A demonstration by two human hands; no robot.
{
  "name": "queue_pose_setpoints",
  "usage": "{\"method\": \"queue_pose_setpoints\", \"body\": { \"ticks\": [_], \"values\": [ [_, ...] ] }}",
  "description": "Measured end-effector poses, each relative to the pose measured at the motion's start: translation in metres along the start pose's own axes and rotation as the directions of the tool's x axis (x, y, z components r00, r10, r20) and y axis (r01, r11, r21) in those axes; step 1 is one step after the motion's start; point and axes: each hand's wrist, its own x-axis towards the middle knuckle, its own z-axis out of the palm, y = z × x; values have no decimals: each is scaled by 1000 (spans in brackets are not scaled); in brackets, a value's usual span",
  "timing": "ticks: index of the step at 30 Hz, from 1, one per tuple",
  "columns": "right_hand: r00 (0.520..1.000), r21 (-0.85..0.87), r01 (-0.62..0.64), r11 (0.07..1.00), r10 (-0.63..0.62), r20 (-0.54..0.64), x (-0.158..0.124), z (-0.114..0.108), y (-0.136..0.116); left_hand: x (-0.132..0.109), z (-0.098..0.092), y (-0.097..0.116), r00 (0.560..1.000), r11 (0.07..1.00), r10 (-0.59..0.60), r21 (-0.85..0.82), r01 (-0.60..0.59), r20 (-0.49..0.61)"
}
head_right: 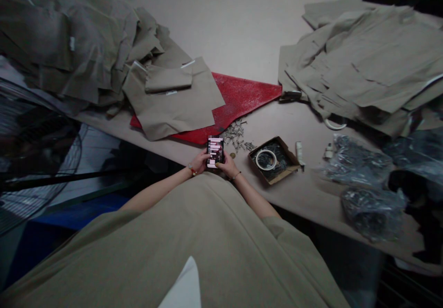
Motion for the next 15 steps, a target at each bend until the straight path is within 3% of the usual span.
{"method": "queue_pose_setpoints", "body": {
  "ticks": [15],
  "values": [
    [1000, -61, 24, 998, -24, 12, 3, -3, 1, 0, -1, -1, 1000, 1000, 7, 21, -7, -10]
  ]
}}
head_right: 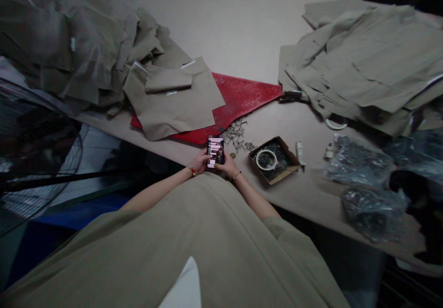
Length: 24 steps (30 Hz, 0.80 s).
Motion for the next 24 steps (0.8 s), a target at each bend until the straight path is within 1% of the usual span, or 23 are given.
{"method": "queue_pose_setpoints", "body": {
  "ticks": [3, 8, 12, 17, 20, 24],
  "values": [
    [1000, 61, 1, 998, 0, -12, 0, 2, -2, 0, 0, 0, 1000, 1000, -4, 2, 4, 8],
    [998, 123, -51, 991, 54, -19, -2, 4, -2, 1, -2, -1, 1000, 1000, -20, 0, 20, 11],
    [998, 123, -67, 990, 68, -5, -3, 4, -3, 0, -2, 0, 1000, 1000, -16, -11, 16, 0],
    [1000, 38, -6, 999, 6, 12, -3, 3, -8, 0, 0, 0, 1000, 1000, -6, -22, 6, -11],
    [1000, 8, -8, 1000, 8, 18, -3, 3, -9, 1, 0, 0, 1000, 1000, -1, -20, 0, -20],
    [1000, 25, -15, 1000, 15, 5, -3, 3, -10, 1, -1, 0, 1000, 1000, -16, -6, 16, -15]
  ]
}}
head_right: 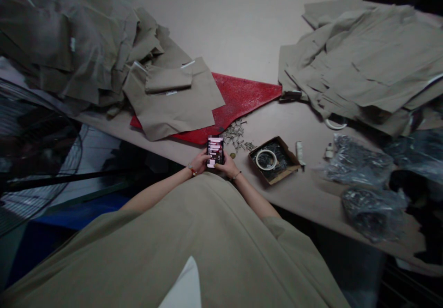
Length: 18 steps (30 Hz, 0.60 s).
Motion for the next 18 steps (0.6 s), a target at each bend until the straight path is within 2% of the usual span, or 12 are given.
{"method": "queue_pose_setpoints", "body": {
  "ticks": [3, 7, 18],
  "values": [
    [999, 99, -43, 994, 43, -4, -1, 1, 0, 1, -1, -1, 1000, 1000, -1, 1, 1, 9],
    [987, 211, -158, 964, 147, 67, -4, 2, 0, 2, -2, -2, 1000, 1000, -3, -9, 3, -8],
    [982, 267, -189, 945, 174, 78, -5, 2, -1, 2, -3, -1, 1000, 999, -24, -34, 24, 1]
  ]
}}
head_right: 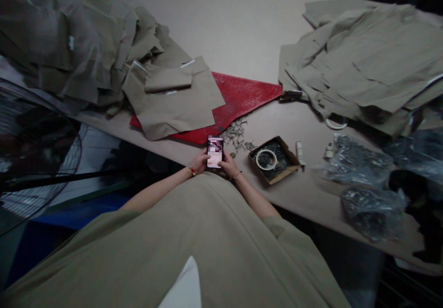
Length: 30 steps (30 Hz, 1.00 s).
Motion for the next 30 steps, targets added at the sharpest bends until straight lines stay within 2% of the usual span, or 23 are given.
{"method": "queue_pose_setpoints", "body": {
  "ticks": [9, 17, 25, 30],
  "values": [
    [1000, -11, 31, 999, -31, 1, -1, 1, -2, 2, -2, -2, 1000, 1000, 6, -23, -6, 6],
    [1000, 6, -17, 1000, 17, -1, -1, 1, -1, 0, 0, 0, 1000, 1000, 0, -12, 0, 18],
    [999, -24, 39, 999, -39, 20, -1, -1, 0, -1, 3, 2, 1000, 1000, -8, -26, 7, -5],
    [998, -72, 45, 996, -48, -38, 3, -1, 2, -1, 3, 2, 1000, 1000, -18, -11, 18, -19]
  ]
}}
